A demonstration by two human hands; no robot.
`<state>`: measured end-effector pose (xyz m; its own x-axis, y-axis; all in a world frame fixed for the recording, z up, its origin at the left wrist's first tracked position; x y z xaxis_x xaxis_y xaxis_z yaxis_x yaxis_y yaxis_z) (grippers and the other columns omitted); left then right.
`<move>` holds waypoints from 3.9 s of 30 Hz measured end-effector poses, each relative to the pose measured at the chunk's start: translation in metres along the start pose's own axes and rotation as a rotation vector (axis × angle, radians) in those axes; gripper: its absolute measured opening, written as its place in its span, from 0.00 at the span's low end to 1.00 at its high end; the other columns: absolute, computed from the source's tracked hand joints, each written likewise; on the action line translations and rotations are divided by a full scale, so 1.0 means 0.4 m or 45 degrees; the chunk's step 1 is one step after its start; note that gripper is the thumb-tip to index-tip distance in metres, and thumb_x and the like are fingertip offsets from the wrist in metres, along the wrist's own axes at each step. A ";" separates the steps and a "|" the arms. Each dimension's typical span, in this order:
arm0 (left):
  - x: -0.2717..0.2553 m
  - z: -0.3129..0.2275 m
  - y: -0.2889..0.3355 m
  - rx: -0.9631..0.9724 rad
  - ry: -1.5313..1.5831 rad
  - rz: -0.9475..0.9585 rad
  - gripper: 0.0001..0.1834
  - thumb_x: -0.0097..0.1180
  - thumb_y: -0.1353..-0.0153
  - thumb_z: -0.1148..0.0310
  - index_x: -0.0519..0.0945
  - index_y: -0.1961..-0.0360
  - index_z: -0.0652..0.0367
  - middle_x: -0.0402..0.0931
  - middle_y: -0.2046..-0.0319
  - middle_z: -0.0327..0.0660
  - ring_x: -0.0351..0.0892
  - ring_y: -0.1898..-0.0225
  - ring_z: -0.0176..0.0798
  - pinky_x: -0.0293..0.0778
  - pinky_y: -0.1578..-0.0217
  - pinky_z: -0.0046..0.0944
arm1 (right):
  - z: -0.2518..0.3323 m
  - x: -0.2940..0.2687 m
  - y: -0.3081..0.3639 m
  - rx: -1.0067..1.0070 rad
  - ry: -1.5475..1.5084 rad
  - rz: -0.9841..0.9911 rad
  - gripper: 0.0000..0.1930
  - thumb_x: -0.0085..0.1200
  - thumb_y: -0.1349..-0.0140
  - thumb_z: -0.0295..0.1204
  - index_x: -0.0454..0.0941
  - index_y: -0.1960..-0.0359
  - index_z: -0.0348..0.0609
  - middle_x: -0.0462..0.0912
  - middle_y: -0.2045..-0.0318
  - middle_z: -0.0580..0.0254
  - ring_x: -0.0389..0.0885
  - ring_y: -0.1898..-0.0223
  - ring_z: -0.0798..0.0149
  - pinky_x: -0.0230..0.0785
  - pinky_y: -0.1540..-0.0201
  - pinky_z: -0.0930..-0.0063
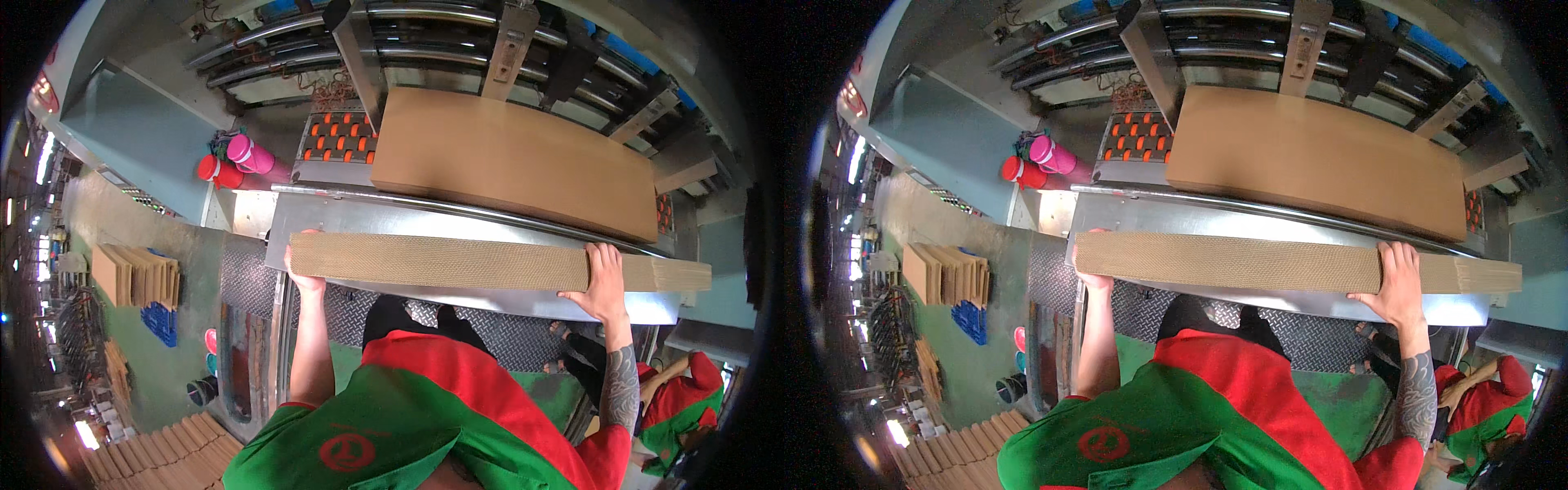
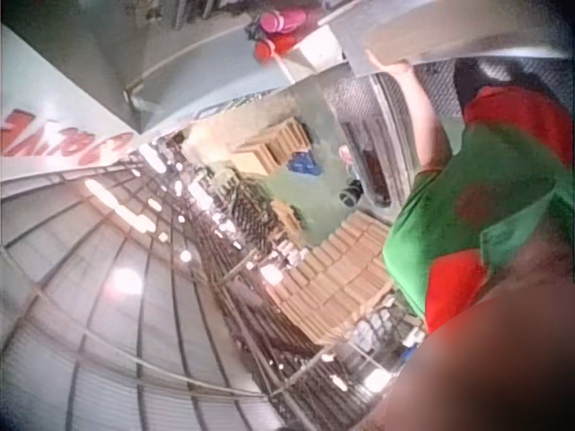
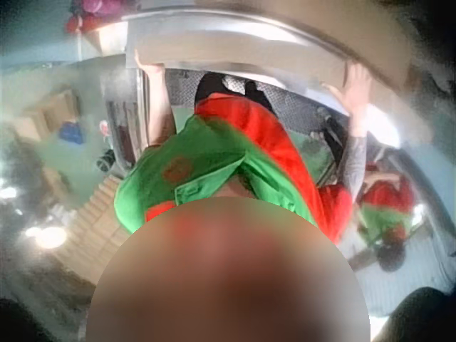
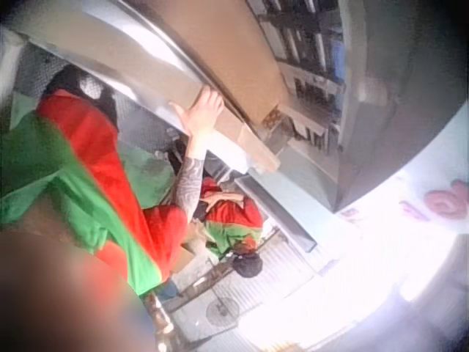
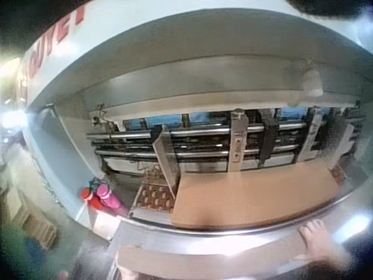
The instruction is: The person picks up flat cardboard sheets from a stack on the floor and places them one by one onto a conveyor belt feeding a processing machine. The person aligns each sheet before it is pulled into the machine. Another worker is visible nearby handling similar sheets.
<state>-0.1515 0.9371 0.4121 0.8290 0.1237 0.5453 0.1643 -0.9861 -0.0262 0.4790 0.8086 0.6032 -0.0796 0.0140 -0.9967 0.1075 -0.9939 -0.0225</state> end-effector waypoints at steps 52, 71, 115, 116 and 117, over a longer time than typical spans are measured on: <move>0.063 -0.208 -0.433 0.141 -0.258 0.387 0.62 0.08 0.32 0.15 0.37 0.11 0.52 0.28 0.11 0.47 0.26 0.11 0.48 0.17 0.16 0.52 | 0.067 0.025 -0.155 0.288 0.085 0.012 0.68 0.85 0.61 0.53 0.60 0.18 0.41 0.66 0.20 0.48 0.58 0.16 0.44 0.43 0.15 0.38; 0.164 -0.270 -0.358 0.135 -0.282 0.462 0.64 0.09 0.33 0.14 0.34 0.11 0.53 0.26 0.11 0.47 0.26 0.11 0.48 0.17 0.16 0.52 | 0.067 0.028 -0.139 0.303 0.104 -0.017 0.67 0.85 0.61 0.53 0.60 0.18 0.44 0.67 0.20 0.48 0.58 0.16 0.44 0.45 0.15 0.38; 0.205 -0.173 -0.285 0.036 -0.553 0.663 0.67 0.05 0.36 0.13 0.38 0.11 0.55 0.30 0.11 0.46 0.27 0.11 0.48 0.21 0.15 0.53 | 0.069 0.028 -0.124 0.298 0.091 -0.022 0.65 0.84 0.60 0.51 0.62 0.19 0.43 0.68 0.21 0.49 0.59 0.17 0.44 0.46 0.15 0.40; 0.182 -0.184 -0.300 0.037 -0.444 0.502 0.67 0.05 0.36 0.12 0.38 0.11 0.55 0.30 0.10 0.46 0.27 0.11 0.48 0.21 0.15 0.53 | 0.067 0.029 -0.124 0.300 0.089 -0.021 0.65 0.84 0.60 0.51 0.62 0.19 0.43 0.68 0.21 0.49 0.59 0.17 0.45 0.46 0.15 0.40; 0.179 -0.187 -0.303 0.036 -0.370 0.446 0.67 0.04 0.36 0.12 0.38 0.11 0.55 0.30 0.10 0.46 0.28 0.11 0.48 0.21 0.15 0.53 | 0.064 0.029 -0.125 0.303 0.089 -0.022 0.65 0.85 0.60 0.51 0.62 0.18 0.43 0.68 0.21 0.49 0.59 0.17 0.45 0.46 0.15 0.40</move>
<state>-0.1520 1.0571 0.5170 0.9522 -0.1869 0.2417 -0.1419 -0.9711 -0.1921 0.4473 0.8558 0.5949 -0.0099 0.0308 -0.9995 -0.1306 -0.9910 -0.0292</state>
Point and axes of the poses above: each hand's wrist, its own y-axis away from the middle knuckle, its own x-axis out of the palm, z = x × y, the point moved 10 cm from there along -y, towards the middle knuckle
